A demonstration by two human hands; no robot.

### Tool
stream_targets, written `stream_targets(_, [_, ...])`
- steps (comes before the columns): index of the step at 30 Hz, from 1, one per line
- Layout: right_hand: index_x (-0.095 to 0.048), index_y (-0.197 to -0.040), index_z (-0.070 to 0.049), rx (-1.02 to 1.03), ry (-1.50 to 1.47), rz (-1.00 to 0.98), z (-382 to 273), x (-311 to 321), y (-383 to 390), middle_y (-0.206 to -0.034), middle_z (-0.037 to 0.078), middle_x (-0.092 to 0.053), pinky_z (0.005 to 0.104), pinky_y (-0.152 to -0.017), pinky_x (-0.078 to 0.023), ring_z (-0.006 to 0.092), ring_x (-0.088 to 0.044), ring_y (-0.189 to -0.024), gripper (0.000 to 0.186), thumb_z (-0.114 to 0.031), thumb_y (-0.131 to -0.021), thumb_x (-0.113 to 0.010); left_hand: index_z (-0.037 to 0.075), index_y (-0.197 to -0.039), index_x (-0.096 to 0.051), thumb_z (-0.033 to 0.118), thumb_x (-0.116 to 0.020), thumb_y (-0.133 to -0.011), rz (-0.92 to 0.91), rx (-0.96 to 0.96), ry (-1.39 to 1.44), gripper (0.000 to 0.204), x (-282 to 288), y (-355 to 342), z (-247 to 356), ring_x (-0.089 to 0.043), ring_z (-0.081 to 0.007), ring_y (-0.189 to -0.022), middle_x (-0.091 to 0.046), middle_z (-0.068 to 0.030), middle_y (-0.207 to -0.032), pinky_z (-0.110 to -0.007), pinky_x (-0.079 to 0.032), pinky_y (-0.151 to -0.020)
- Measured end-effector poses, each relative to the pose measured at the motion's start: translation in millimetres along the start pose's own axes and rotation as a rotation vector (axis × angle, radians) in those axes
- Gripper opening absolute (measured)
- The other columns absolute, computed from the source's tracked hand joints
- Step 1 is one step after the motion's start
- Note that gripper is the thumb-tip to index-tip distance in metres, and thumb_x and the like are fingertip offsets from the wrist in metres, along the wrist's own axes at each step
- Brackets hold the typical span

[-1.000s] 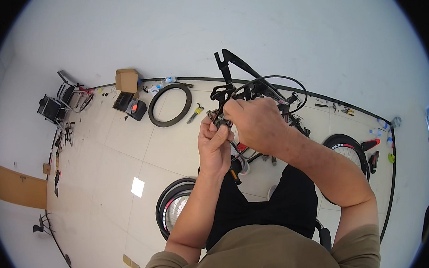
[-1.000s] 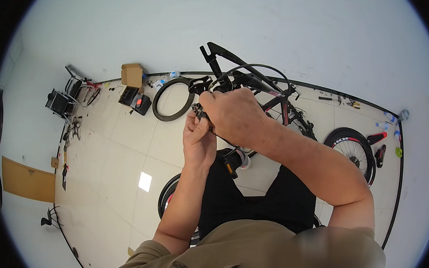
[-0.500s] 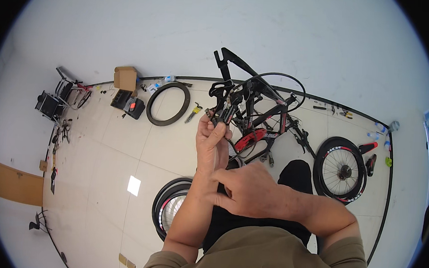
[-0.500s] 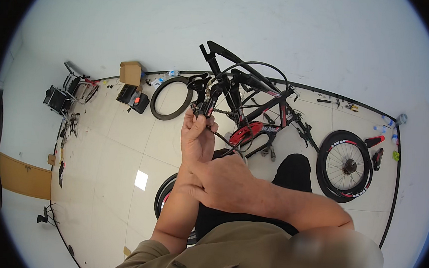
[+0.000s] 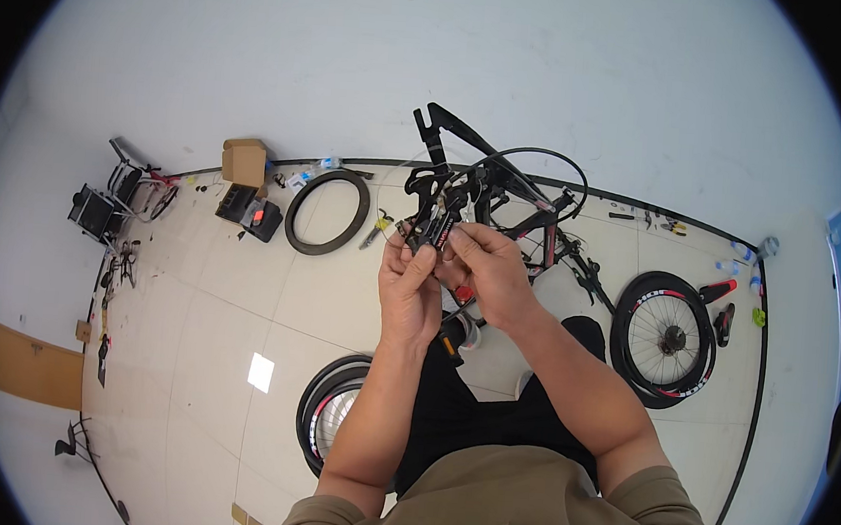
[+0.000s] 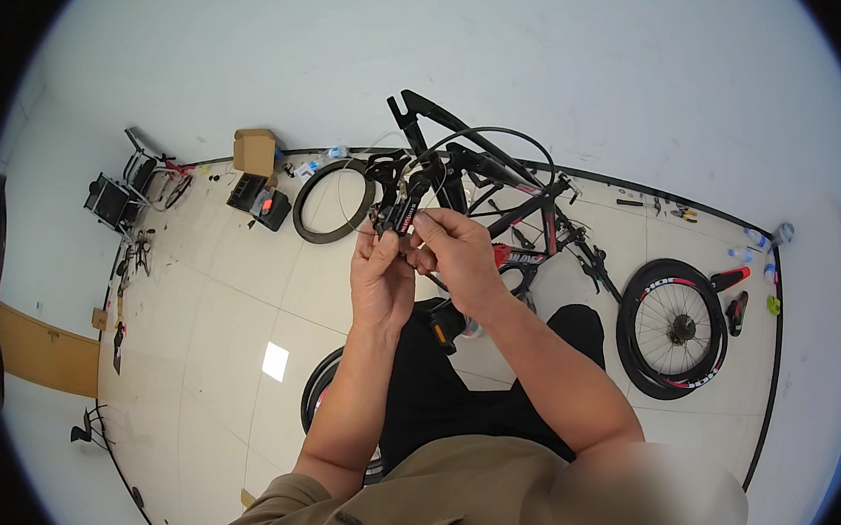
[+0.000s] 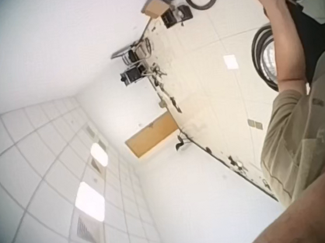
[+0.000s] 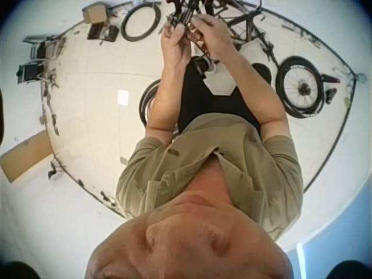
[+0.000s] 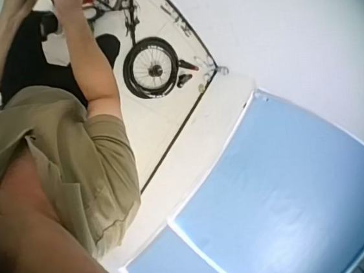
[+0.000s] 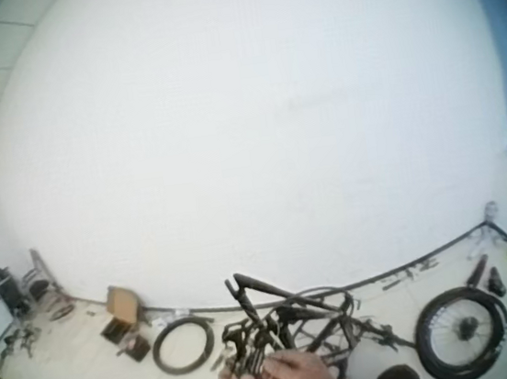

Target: The person installs a bicycle chain onto a disassembled bicycle frame. They thread the chain through the rear derailleur, route it around the chainring, and repeatedly adjust the chain and derailleur to check alignment and tension.

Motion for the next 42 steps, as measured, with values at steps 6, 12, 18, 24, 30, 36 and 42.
stream_targets(6, [-0.065, -0.091, 0.001, 0.139, 0.186, 0.159, -2, 11, -6, -0.069, 0.002, -0.061, 0.0245, -0.05, -0.043, 0.0088, -0.055, -0.055, 0.013, -0.009, -0.096, -0.058, 0.004, -0.115, -0.054, 0.013, -0.075, -0.087, 0.024, -0.065, -0.042, 0.036, -2, 4, 10, -0.055, -0.0133, -0.073, -0.066, -0.0057, -0.097, -0.028, -0.045, -0.067])
stream_targets(12, [-0.063, -0.08, 0.001, 0.399, 0.563, 0.378, -23, 18, -3, -0.065, 0.002, -0.062, 0.0248, -0.048, -0.041, 0.0069, -0.055, -0.055, 0.013, -0.006, -0.09, -0.063, 0.002, -0.122, -0.046, 0.004, -0.074, -0.085, 0.065, -0.075, -0.017, 0.047, 0, 3, 11, -0.053, -0.0094, -0.07, -0.063, -0.0027, -0.09, -0.025, -0.045, -0.065])
stream_targets(18, [-0.058, -0.084, 0.0, 0.507, 0.45, 0.523, -39, 57, 5, -0.072, 0.004, -0.063, 0.0245, -0.049, -0.043, 0.0077, -0.052, -0.051, 0.01, -0.004, -0.092, -0.059, 0.002, -0.122, -0.045, 0.005, -0.074, -0.085, 0.062, -0.074, -0.044, 0.047, 6, 0, 9, -0.051, -0.0089, -0.069, -0.061, -0.0009, -0.087, -0.025, -0.044, -0.065])
stream_targets(24, [-0.06, -0.089, 0.001, 0.254, 0.136, 0.367, -81, 44, 33, -0.063, 0.002, -0.057, 0.0254, -0.053, -0.048, 0.0075, -0.046, -0.045, 0.013, -0.011, -0.094, -0.059, 0.005, -0.118, -0.048, 0.008, -0.074, -0.086, 0.065, -0.067, -0.062, 0.041, 5, 2, 11, -0.051, -0.0094, -0.07, -0.06, 0.0008, -0.087, -0.026, -0.043, -0.065])
stream_targets(30, [-0.062, -0.097, 0.004, 0.068, 0.35, 0.194, -115, 52, 65, -0.058, -0.001, -0.05, 0.0282, -0.057, -0.05, 0.0065, -0.042, -0.047, 0.015, -0.007, -0.089, -0.058, 0.009, -0.113, -0.053, 0.012, -0.072, -0.088, 0.06, -0.067, -0.081, 0.032, 1, 2, 14, -0.053, -0.011, -0.073, -0.062, -0.0009, -0.092, -0.028, -0.043, -0.066])
stream_targets(36, [-0.062, -0.099, 0.004, 0.225, 0.404, 0.325, -112, 77, 76, -0.065, 0.001, -0.056, 0.0246, -0.056, -0.048, 0.0063, -0.048, -0.053, 0.012, -0.005, -0.09, -0.059, 0.008, -0.115, -0.052, 0.011, -0.074, -0.085, 0.13, -0.116, -0.108, 0.037, -10, 4, 31, -0.053, -0.011, -0.074, -0.062, -0.0016, -0.091, -0.028, -0.043, -0.067])
stream_targets(42, [-0.059, -0.12, 0.004, 1.02, 1.146, 0.366, -186, 15, 87, -0.111, 0.015, -0.062, 0.0359, -0.096, -0.045, 0.0266, -0.059, -0.105, 0.031, 0.001, -0.089, -0.061, 0.005, -0.13, -0.047, 0.009, -0.077, -0.079, 0.043, -0.163, -0.04, 0.06, -24, 6, 42, -0.059, -0.0132, -0.081, -0.065, -0.0046, -0.099, -0.029, -0.044, -0.07])
Point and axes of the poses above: each hand's wrist, its own y-axis away from the middle knuckle, its own x-axis out of the back of the hand, z = x × y, the point moved 10 cm from there along -y, towards the middle knuckle
